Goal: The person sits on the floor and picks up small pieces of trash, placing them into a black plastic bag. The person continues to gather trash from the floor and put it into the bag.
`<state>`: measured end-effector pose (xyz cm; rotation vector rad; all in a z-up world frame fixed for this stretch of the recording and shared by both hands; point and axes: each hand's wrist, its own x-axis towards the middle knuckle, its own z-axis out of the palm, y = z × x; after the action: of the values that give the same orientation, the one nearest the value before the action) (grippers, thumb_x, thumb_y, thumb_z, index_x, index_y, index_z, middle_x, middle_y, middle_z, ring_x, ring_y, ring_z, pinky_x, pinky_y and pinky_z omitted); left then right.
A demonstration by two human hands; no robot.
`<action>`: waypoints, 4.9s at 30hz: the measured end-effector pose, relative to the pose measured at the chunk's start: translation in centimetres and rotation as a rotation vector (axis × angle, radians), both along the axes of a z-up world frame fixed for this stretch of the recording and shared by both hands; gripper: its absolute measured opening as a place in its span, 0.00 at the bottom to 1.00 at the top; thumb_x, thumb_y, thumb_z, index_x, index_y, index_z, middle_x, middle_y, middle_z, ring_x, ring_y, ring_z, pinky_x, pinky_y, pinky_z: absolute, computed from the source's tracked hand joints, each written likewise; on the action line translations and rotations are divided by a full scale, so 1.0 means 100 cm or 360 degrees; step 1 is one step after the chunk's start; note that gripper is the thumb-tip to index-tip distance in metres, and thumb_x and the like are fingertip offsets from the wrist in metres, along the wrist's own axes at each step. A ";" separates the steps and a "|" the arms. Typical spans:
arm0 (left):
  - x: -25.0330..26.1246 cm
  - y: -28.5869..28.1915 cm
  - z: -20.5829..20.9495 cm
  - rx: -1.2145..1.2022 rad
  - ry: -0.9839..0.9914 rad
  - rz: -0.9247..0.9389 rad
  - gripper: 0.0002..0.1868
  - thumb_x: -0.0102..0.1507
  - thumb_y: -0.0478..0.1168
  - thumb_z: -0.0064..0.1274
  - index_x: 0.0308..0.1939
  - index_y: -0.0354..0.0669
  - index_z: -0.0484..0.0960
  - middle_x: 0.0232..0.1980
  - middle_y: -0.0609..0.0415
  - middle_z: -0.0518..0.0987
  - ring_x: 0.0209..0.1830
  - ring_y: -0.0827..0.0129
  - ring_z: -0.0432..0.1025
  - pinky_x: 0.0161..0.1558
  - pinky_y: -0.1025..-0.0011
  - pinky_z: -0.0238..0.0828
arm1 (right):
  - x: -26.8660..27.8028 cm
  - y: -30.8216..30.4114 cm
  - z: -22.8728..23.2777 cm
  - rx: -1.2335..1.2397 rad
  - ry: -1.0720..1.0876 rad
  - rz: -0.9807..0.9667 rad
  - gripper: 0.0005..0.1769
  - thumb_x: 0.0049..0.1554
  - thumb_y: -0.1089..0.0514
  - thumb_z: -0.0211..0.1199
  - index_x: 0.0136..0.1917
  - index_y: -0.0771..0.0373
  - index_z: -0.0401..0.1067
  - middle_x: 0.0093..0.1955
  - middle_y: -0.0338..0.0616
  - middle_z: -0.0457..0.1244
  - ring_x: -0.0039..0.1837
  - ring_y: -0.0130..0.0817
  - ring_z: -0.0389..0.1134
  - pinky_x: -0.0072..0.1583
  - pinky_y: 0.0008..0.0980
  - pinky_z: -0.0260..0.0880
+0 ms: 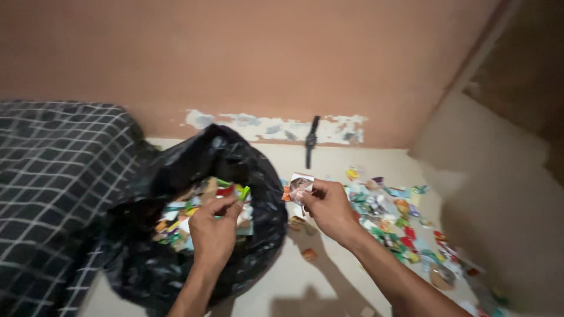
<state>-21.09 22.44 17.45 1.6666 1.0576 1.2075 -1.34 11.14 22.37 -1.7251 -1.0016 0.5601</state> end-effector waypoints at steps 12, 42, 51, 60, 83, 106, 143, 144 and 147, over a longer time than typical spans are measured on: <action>-0.065 0.041 -0.044 -0.0293 0.0043 0.0508 0.13 0.55 0.40 0.61 0.41 0.40 0.89 0.31 0.48 0.86 0.29 0.66 0.79 0.38 0.69 0.74 | -0.060 0.081 -0.064 0.0009 -0.0067 0.0201 0.10 0.55 0.64 0.59 0.46 0.68 0.80 0.30 0.42 0.69 0.33 0.25 0.67 0.37 0.31 0.67; -0.030 0.021 -0.032 -0.0111 -0.0046 0.0265 0.22 0.61 0.36 0.58 0.60 0.37 0.79 0.52 0.43 0.85 0.50 0.59 0.81 0.54 0.66 0.74 | -0.009 0.039 -0.039 0.0117 0.0314 0.0205 0.26 0.60 0.64 0.58 0.72 0.60 0.68 0.63 0.46 0.69 0.52 0.31 0.72 0.51 0.32 0.75; 0.033 -0.032 -0.019 0.0275 -0.0006 -0.0065 0.18 0.58 0.32 0.57 0.53 0.35 0.83 0.43 0.45 0.83 0.38 0.62 0.78 0.41 0.68 0.75 | 0.048 -0.051 -0.030 0.0033 0.0233 -0.0139 0.23 0.60 0.62 0.59 0.69 0.59 0.71 0.58 0.44 0.71 0.53 0.32 0.73 0.52 0.34 0.76; 0.093 -0.088 -0.023 0.0167 0.0057 -0.0406 0.17 0.57 0.29 0.53 0.50 0.33 0.84 0.44 0.41 0.83 0.43 0.53 0.79 0.47 0.62 0.74 | 0.099 -0.124 -0.065 -0.0093 0.0096 -0.0431 0.24 0.58 0.56 0.62 0.67 0.60 0.74 0.53 0.45 0.72 0.52 0.31 0.73 0.52 0.34 0.77; 0.193 -0.095 -0.150 0.0318 0.0907 -0.0976 0.27 0.57 0.37 0.56 0.62 0.43 0.78 0.64 0.43 0.73 0.68 0.50 0.63 0.67 0.57 0.58 | 0.167 -0.173 -0.207 -0.0360 -0.0178 -0.0716 0.29 0.49 0.61 0.66 0.66 0.58 0.75 0.61 0.48 0.67 0.60 0.38 0.70 0.62 0.32 0.68; 0.225 -0.083 -0.191 0.0408 0.1007 -0.0979 0.17 0.58 0.30 0.50 0.51 0.41 0.83 0.54 0.44 0.77 0.58 0.49 0.69 0.60 0.58 0.65 | 0.146 -0.167 -0.220 -0.0147 -0.0823 -0.0565 0.14 0.45 0.73 0.65 0.47 0.67 0.80 0.46 0.54 0.68 0.47 0.46 0.72 0.48 0.39 0.73; 0.117 -0.037 -0.014 -0.0116 0.0024 -0.0404 0.15 0.53 0.29 0.60 0.44 0.42 0.87 0.37 0.50 0.82 0.34 0.66 0.77 0.40 0.71 0.73 | 0.087 -0.084 -0.048 0.0088 -0.0015 -0.0589 0.12 0.55 0.68 0.65 0.52 0.64 0.83 0.40 0.39 0.68 0.38 0.25 0.61 0.41 0.26 0.62; 0.110 -0.033 -0.011 -0.0145 0.0039 -0.0366 0.15 0.54 0.29 0.60 0.44 0.42 0.87 0.36 0.49 0.82 0.34 0.65 0.76 0.41 0.70 0.72 | 0.081 -0.076 -0.044 0.0092 0.0013 -0.0569 0.13 0.55 0.68 0.65 0.52 0.63 0.83 0.39 0.40 0.67 0.37 0.26 0.60 0.40 0.27 0.61; 0.088 -0.024 -0.004 -0.0024 -0.0083 -0.0331 0.14 0.54 0.29 0.60 0.43 0.42 0.86 0.38 0.52 0.83 0.38 0.68 0.77 0.42 0.70 0.72 | 0.062 -0.051 -0.033 0.0346 -0.0062 -0.0395 0.13 0.54 0.70 0.63 0.51 0.66 0.83 0.40 0.37 0.69 0.40 0.21 0.64 0.44 0.22 0.66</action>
<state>-12.31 20.08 17.08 1.6785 0.8370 1.0988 4.89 6.02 19.06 -1.6386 -0.8270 0.2492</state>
